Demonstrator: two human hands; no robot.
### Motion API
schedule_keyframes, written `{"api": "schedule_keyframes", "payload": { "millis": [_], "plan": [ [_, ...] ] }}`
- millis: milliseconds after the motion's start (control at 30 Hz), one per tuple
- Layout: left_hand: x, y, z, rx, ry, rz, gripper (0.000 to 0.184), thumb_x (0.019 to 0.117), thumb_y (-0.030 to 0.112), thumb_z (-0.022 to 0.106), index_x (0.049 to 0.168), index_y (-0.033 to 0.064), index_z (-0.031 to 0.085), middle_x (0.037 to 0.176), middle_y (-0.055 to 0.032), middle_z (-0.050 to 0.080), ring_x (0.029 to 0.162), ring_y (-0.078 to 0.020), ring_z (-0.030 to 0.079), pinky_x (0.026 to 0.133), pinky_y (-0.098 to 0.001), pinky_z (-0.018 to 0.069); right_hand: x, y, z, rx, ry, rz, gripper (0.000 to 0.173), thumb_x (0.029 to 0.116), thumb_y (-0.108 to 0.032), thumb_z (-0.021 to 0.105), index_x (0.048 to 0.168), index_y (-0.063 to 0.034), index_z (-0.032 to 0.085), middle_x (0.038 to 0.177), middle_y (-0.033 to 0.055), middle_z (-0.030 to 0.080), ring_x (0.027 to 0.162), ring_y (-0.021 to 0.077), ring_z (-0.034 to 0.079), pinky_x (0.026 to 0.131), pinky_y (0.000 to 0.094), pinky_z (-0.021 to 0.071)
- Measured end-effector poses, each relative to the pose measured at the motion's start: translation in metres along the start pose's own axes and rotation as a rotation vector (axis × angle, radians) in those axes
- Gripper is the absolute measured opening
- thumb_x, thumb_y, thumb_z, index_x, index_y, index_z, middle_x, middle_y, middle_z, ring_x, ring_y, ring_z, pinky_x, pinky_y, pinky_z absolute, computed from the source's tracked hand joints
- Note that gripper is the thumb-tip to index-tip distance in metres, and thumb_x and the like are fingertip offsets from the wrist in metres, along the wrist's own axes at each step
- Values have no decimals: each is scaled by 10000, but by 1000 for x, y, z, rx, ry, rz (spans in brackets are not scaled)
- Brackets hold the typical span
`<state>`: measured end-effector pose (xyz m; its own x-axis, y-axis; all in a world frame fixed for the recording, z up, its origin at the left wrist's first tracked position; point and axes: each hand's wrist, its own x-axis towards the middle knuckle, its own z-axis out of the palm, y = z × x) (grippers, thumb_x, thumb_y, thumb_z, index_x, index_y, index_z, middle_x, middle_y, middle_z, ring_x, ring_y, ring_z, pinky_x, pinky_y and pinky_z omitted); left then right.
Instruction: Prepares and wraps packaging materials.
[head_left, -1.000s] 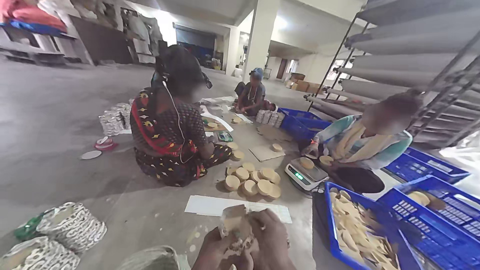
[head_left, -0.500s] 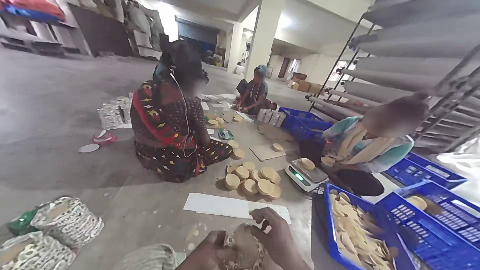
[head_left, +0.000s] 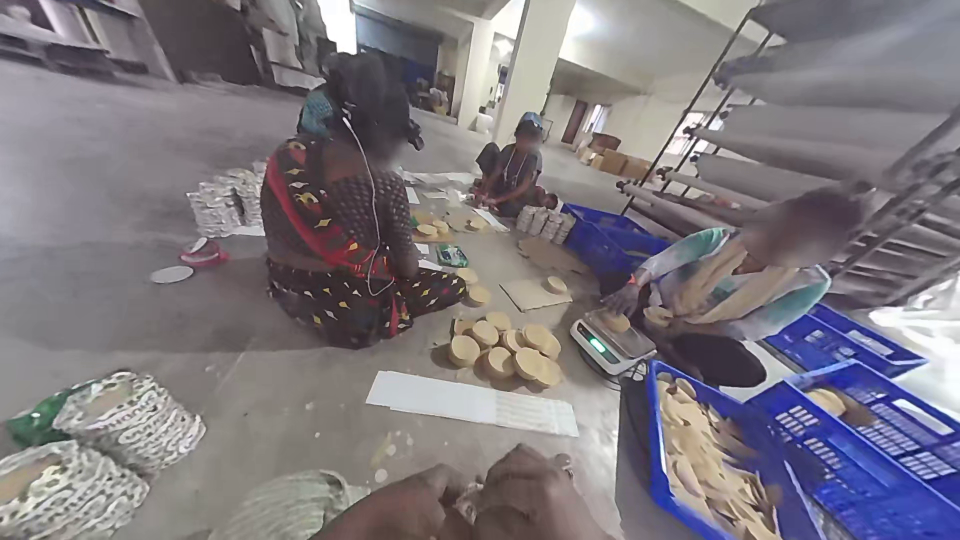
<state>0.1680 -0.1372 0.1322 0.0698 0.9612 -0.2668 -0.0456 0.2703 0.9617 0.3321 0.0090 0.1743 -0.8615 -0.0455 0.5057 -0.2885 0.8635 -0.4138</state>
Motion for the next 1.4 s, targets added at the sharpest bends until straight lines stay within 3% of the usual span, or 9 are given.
{"api": "schedule_keyframes", "payload": {
  "millis": [100, 267, 533, 667, 800, 1000, 1067, 1167, 1400],
  "plan": [
    [-2, 7, -8, 140, -67, -59, 53, 884, -9, 638, 917, 32, 637, 784, 59, 645, 729, -25, 618, 726, -266, 544, -10, -7, 9, -200, 12, -205, 141, 922, -39, 640, 864, -88, 759, 857, 46, 737, 864, 184, 695, 813, 258, 554],
    [3, -21, -24, 75, -106, -42, 109, 815, 8, 643, 874, 100, 637, 739, 114, 637, 678, 22, 604, 674, -205, 524, -39, -23, 28, -390, -229, -104, 283, 906, -3, 657, 1175, -1, 743, 1227, 144, 730, 1128, 317, 706, 980, 484, 545],
    [20, -59, -24, -96, 50, -117, 102, 992, 147, 577, 940, 92, 645, 779, 90, 673, 719, -7, 639, 727, -235, 550, -54, 19, 56, -280, -120, -58, 209, 903, -15, 630, 1034, -49, 788, 1141, 79, 771, 1105, 228, 723, 1011, 399, 536],
    [60, -68, -53, 365, 339, -316, 387, 985, 287, 687, 1120, -75, 672, 1034, -221, 685, 990, -318, 659, 950, -512, 504, -75, 60, 78, -160, 25, 270, 216, 934, -55, 598, 1034, -29, 787, 1058, 112, 779, 1007, 285, 748, 934, 463, 581],
    [128, -131, -74, 922, 494, -244, 444, 1021, 268, 581, 1380, 9, 600, 1400, -207, 609, 1342, -389, 544, 1149, -548, 387, -103, 66, 105, -132, 45, 535, 208, 919, -57, 648, 1069, -15, 787, 1031, 153, 773, 986, 348, 741, 925, 558, 562],
    [160, -193, -38, 1188, 496, -199, 427, 1011, 49, 525, 1426, -45, 556, 1423, -262, 581, 1342, -431, 545, 1170, -563, 365, -108, 82, 128, -338, 29, 509, 279, 850, -104, 709, 1116, -66, 784, 1041, 106, 778, 992, 331, 738, 860, 522, 581],
    [153, -167, -38, 1092, 277, -407, 607, 1013, 184, 575, 1552, -18, 382, 1574, -266, 403, 1481, -435, 356, 1246, -601, 139, -85, 96, 135, -363, -86, 546, 330, 850, -46, 708, 1173, -67, 770, 1150, 115, 762, 1090, 357, 711, 881, 531, 570],
    [141, -144, -52, 1034, 298, -465, 645, 975, 205, 659, 1539, 21, 408, 1578, -217, 424, 1493, -442, 327, 1234, -627, 161, -27, 131, 160, -314, -623, 715, 562, 964, -10, 578, 1517, -50, 488, 1542, 132, 516, 1417, 351, 478, 1121, 543, 391],
    [138, -155, -91, 1048, 274, -369, 349, 991, 43, 589, 1337, 28, 635, 1379, -232, 598, 1379, -447, 469, 1208, -669, 161, 7, 189, 195, -269, -771, 730, 340, 1000, 26, 502, 1270, -56, 692, 1337, 167, 656, 1321, 375, 540, 1137, 585, 337]
  ]
}}
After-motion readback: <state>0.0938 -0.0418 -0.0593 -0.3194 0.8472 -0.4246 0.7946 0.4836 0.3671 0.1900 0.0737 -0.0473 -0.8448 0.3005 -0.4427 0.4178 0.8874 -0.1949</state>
